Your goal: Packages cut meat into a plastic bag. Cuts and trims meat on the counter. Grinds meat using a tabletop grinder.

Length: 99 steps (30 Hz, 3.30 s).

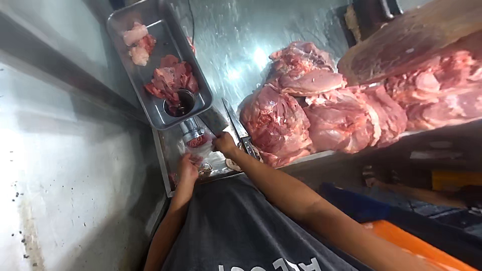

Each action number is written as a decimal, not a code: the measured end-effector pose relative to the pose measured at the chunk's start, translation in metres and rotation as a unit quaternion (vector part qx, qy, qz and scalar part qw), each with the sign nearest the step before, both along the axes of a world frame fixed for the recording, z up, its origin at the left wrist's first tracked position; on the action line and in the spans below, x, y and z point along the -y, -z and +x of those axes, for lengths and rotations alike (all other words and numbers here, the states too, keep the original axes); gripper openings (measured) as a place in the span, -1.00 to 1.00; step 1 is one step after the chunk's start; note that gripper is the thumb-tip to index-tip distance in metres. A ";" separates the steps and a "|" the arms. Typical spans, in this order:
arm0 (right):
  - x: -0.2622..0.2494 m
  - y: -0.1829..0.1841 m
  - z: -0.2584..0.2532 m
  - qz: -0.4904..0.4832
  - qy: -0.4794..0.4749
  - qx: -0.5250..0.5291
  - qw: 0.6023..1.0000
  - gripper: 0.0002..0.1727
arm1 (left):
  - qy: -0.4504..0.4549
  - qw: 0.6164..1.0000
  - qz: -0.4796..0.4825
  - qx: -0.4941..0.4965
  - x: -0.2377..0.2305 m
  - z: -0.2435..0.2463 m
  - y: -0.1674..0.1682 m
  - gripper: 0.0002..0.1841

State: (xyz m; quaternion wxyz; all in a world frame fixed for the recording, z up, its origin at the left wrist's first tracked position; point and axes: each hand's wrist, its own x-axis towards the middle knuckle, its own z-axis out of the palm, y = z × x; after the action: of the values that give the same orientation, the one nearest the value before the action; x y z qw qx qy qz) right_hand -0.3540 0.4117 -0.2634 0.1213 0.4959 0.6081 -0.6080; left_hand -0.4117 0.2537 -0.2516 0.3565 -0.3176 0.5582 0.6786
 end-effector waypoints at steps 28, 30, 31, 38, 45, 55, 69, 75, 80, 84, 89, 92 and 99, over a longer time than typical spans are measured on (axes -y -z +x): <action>0.021 0.031 -0.021 -0.279 0.325 -0.228 0.874 -0.68 | 0.041 0.984 0.004 -0.171 -0.007 -0.059 0.008 -0.79; 0.024 0.031 -0.024 -0.272 0.318 -0.232 0.878 -0.70 | 0.086 0.985 -0.028 -0.148 0.006 -0.057 0.023 -0.80; 0.024 0.032 -0.023 -0.265 0.310 -0.233 0.883 -0.70 | 0.102 0.986 -0.048 -0.125 0.013 -0.053 0.031 -0.76; 0.028 0.036 0.010 -0.234 0.322 -0.177 0.900 -0.69 | 0.064 0.992 -0.062 -0.094 0.012 -0.028 0.022 -0.74; 0.021 0.028 0.005 -0.261 0.295 -0.196 0.898 -0.60 | 0.101 0.986 0.066 -0.114 0.008 -0.047 0.012 -0.52; -0.045 -0.056 -0.025 0.065 0.127 -0.076 0.987 -0.43 | 0.088 0.985 0.141 -0.053 0.007 -0.048 -0.016 -0.55; -0.006 -0.144 -0.193 0.507 -0.429 -0.186 0.725 -0.40 | 0.108 0.978 0.165 -0.063 0.019 -0.037 -0.013 -0.44; -0.005 -0.177 -0.141 0.421 -0.525 -0.075 0.736 -0.83 | 0.074 0.976 0.198 -0.048 0.030 -0.034 -0.004 -0.45; -0.038 -0.158 -0.136 0.424 -0.465 -0.079 0.773 -0.41 | 0.083 0.974 0.204 -0.049 0.027 -0.034 -0.001 -0.43; -0.035 -0.160 -0.141 0.423 -0.465 -0.065 0.775 -0.18 | 0.100 0.976 0.187 -0.056 0.026 -0.043 -0.008 -0.45; -0.033 -0.153 -0.136 0.447 -0.412 -0.098 0.788 -0.41 | 0.078 0.980 0.176 -0.053 0.027 -0.045 -0.010 -0.48; -0.034 -0.148 -0.133 0.460 -0.399 -0.120 0.784 -0.46 | 0.049 0.983 0.175 -0.040 0.030 -0.038 -0.006 -0.49; -0.034 -0.147 -0.129 0.452 -0.381 -0.149 0.793 -0.47 | 0.058 0.978 0.196 -0.048 0.031 -0.033 0.002 -0.49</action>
State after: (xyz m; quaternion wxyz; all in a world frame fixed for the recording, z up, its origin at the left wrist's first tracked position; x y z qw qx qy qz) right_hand -0.4833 0.4459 -0.1166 0.0134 0.1259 0.9637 -0.2349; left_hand -0.4450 0.2231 -0.2537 0.4232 -0.1754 0.4488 0.7673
